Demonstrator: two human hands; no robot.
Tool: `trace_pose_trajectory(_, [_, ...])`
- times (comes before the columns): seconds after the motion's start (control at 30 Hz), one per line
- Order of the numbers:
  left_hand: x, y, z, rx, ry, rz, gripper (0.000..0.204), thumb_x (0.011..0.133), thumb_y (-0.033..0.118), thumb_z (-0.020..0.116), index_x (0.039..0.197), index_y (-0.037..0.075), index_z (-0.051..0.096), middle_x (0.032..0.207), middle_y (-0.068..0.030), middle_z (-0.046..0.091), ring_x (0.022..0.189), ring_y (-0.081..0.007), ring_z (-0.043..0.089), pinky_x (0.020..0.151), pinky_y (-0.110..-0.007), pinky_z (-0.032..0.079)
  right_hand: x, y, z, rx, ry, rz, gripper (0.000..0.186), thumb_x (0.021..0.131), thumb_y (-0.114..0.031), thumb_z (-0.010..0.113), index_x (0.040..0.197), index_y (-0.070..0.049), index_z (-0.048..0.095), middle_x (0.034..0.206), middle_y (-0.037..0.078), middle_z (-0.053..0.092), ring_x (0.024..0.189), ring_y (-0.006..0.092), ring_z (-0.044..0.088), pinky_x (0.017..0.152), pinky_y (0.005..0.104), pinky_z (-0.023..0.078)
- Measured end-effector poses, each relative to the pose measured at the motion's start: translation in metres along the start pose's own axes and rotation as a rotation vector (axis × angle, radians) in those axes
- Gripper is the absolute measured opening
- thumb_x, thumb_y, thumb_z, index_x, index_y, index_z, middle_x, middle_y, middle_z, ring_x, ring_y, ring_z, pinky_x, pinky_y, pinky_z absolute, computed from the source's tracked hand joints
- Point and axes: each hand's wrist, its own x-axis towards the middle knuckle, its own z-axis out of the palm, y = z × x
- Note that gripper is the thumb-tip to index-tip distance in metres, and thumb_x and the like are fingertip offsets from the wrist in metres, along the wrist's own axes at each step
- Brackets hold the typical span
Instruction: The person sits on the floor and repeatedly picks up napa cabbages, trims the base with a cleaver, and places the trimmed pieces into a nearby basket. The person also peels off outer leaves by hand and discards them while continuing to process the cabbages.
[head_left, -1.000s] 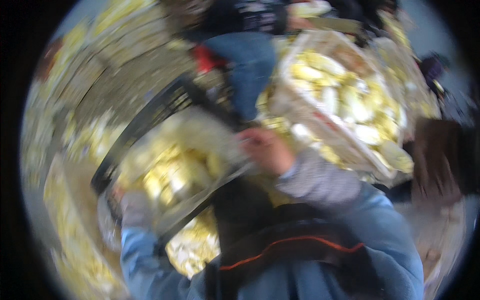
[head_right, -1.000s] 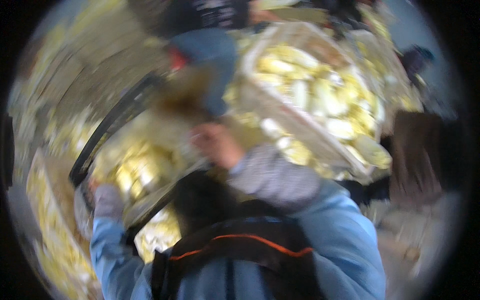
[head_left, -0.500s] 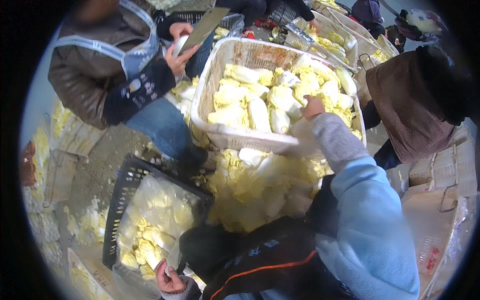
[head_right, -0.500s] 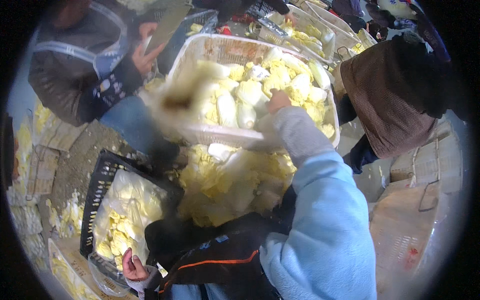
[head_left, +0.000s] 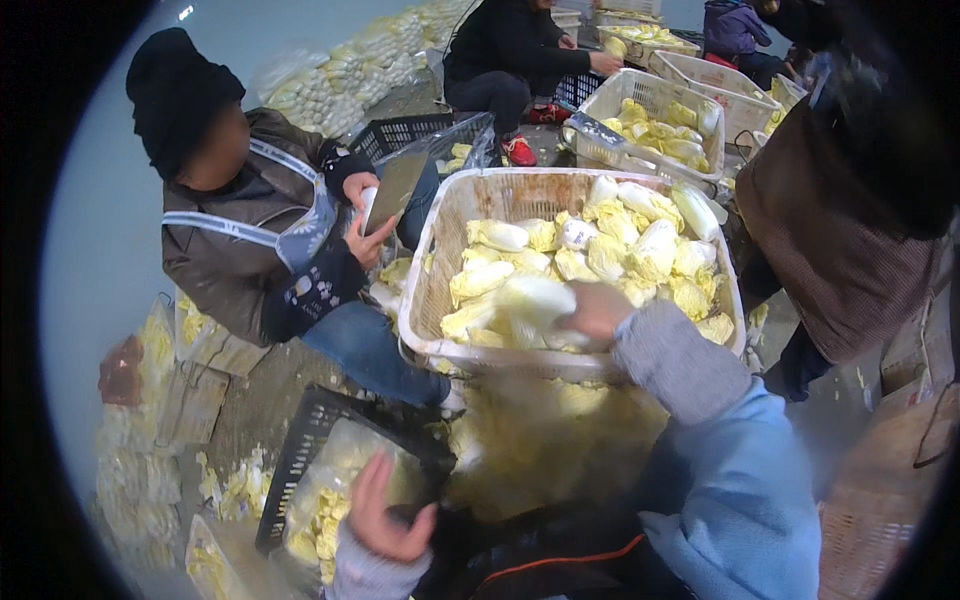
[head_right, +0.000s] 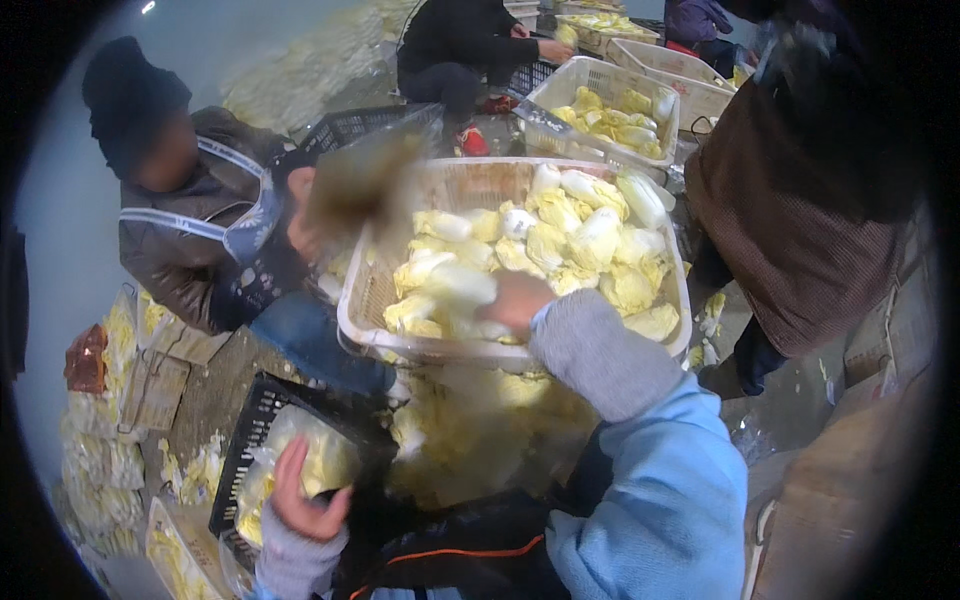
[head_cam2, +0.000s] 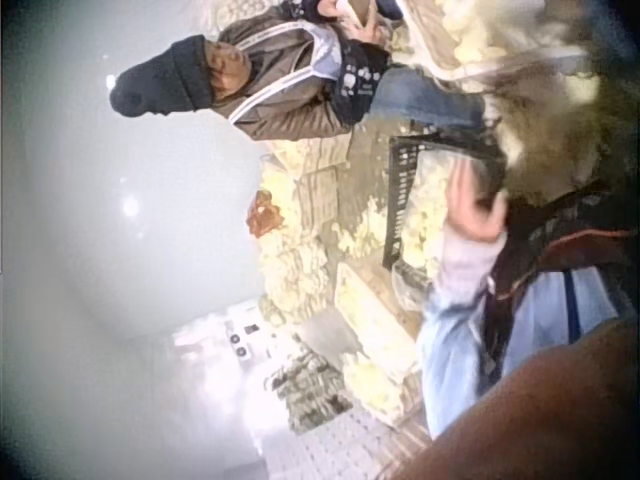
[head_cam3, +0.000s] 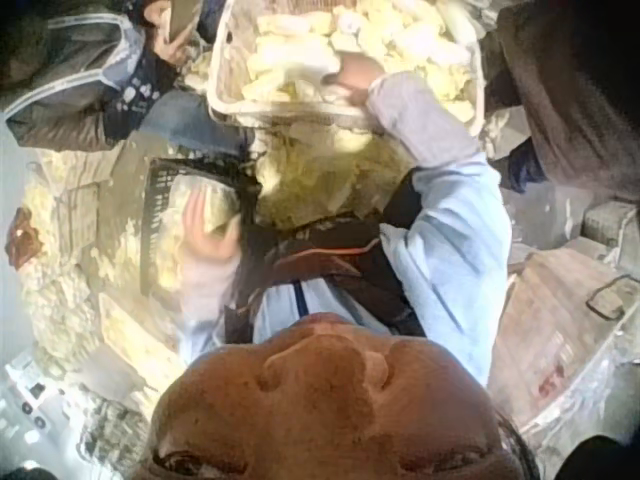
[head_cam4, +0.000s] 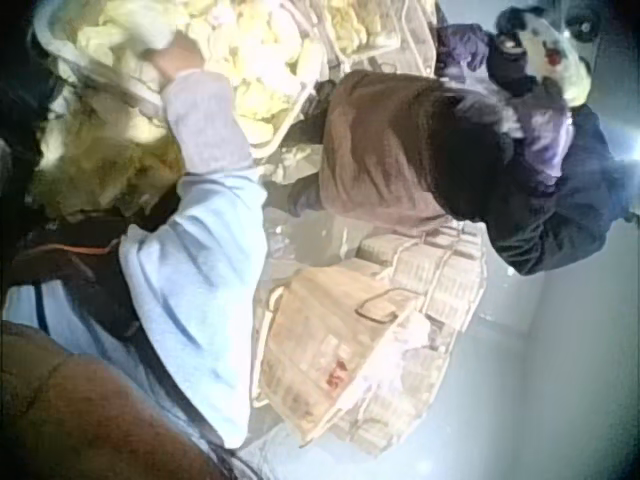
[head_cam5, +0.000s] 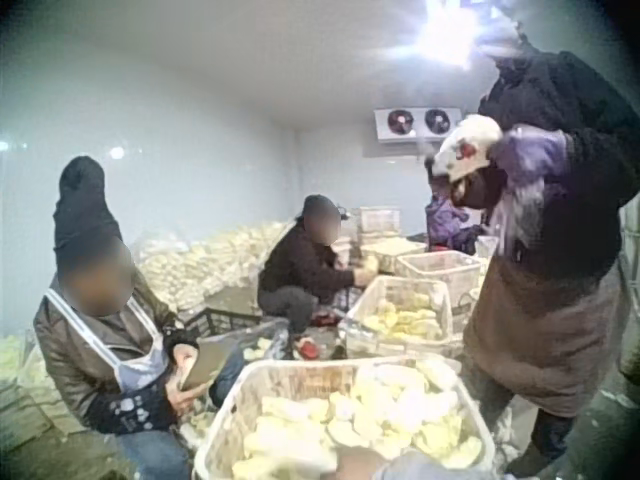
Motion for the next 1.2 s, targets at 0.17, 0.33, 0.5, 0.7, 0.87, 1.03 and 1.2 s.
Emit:
trace_pose_trajectory(0.17, [0.056,0.053,0.056,0.198,-0.147,0.371,0.065,0.057,0.018,0.072,0.115,0.003,0.048,0.112,-0.0180,0.051,0.108,-0.0343,0.048,0.095,-0.047,0.033,-0.097,-0.044,0.059,0.544,-0.233,-0.481,0.057,0.072,-0.037,0.063,0.114,-0.001,0.053,0.093,0.015,0.062,0.080,0.0232,0.061,0.072,0.0337,0.048])
trace_pose_trajectory(0.33, [0.011,0.017,0.036,-0.883,-0.350,-0.194,0.063,0.053,0.008,0.072,0.112,0.003,0.048,0.100,-0.0119,0.059,0.092,-0.0276,0.058,0.084,-0.038,0.046,-0.167,0.046,0.089,0.305,-0.386,0.068,0.045,0.080,-0.040,0.057,0.107,-0.004,0.056,0.089,0.016,0.062,0.083,0.0213,0.062,0.071,0.0356,0.049])
trace_pose_trajectory(0.5, [-0.044,0.032,0.023,-1.809,0.041,-0.502,0.079,0.061,0.032,0.069,0.128,0.003,0.037,0.120,-0.0215,0.048,0.115,-0.0346,0.044,0.096,-0.045,0.038,-0.184,0.085,0.180,-0.695,-0.721,-0.105,0.044,0.071,-0.044,0.062,0.095,-0.008,0.063,0.080,0.015,0.063,0.074,0.0290,0.062,0.065,0.0396,0.048])
trace_pose_trajectory(0.7, [-0.061,0.035,-0.001,-1.777,-0.255,-0.400,0.087,0.059,0.033,0.070,0.129,-0.002,0.032,0.124,-0.0248,0.044,0.116,-0.0378,0.043,0.095,-0.047,0.039,-0.152,0.077,0.190,-0.805,-0.824,-0.035,0.041,0.069,-0.037,0.062,0.094,-0.005,0.063,0.078,0.017,0.062,0.073,0.0283,0.061,0.063,0.0388,0.049])
trace_pose_trajectory(0.87, [-0.071,0.007,-0.022,-1.750,-0.375,-0.133,0.099,0.054,0.033,0.076,0.131,-0.004,0.027,0.125,-0.0241,0.041,0.115,-0.0369,0.043,0.092,-0.047,0.041,-0.194,0.066,0.089,-0.342,-0.567,0.047,0.031,0.065,-0.018,0.062,0.089,0.002,0.060,0.075,0.017,0.061,0.072,0.0251,0.062,0.062,0.0364,0.049])
trace_pose_trajectory(1.03, [-0.069,0.011,0.006,-1.988,-0.579,0.174,0.112,0.049,0.041,0.082,0.131,-0.007,0.022,0.120,-0.0277,0.044,0.118,-0.0390,0.041,0.092,-0.049,0.041,-0.263,0.068,0.069,1.177,-0.500,-0.073,0.034,0.062,-0.001,0.063,0.096,-0.002,0.060,0.083,0.008,0.061,0.076,0.0163,0.056,0.070,0.0321,0.046])
trace_pose_trajectory(1.2, [-0.062,0.031,0.005,-2.037,-0.519,-0.262,0.101,0.054,0.031,0.080,0.131,-0.001,0.024,0.117,-0.0279,0.048,0.110,-0.0411,0.048,0.089,-0.052,0.042,-0.262,0.061,0.104,0.286,-0.233,-0.093,0.014,0.073,-0.011,0.061,0.082,-0.001,0.059,0.063,0.019,0.055,0.059,0.0237,0.058,0.057,0.0377,0.044])
